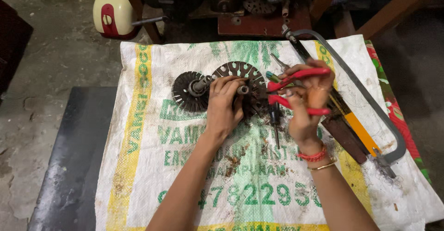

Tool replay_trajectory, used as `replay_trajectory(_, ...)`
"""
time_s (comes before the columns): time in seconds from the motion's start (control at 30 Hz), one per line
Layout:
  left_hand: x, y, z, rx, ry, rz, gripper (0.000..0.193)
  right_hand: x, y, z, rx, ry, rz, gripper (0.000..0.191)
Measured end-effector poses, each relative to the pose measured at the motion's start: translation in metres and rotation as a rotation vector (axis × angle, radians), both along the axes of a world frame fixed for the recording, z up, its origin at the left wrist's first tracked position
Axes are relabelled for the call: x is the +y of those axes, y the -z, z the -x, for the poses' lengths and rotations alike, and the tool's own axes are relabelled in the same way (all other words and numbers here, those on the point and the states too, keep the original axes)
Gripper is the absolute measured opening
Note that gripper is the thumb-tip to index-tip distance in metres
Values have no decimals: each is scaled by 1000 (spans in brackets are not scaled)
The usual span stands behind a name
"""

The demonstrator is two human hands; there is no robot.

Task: The person works on a circular metal machine component laid on a woven sack at a workbench. They hold the part steady, position a hacksaw frame against it, then use pliers and a screwdriver to grip and turn parts of the assembly while manipulating its slots and center hub by hand.

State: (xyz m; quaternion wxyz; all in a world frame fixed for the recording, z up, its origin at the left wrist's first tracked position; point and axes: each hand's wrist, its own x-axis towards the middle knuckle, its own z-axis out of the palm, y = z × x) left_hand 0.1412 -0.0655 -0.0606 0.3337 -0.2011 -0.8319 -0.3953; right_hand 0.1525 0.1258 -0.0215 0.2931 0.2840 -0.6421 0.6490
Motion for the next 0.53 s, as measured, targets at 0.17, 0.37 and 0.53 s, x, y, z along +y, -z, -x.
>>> replay_trajectory(0.17,-1,-2,-2,9,10,-4,40,0,9,2,12,79,-82,38)
replay_trajectory(0.37,-2,-2,-1,16,10,-12,42,6,8,3,-26,140,-96,48)
replay_trajectory(0.53,-2,0,0,22,7,-9,42,2,18,7,88,196,-37,53)
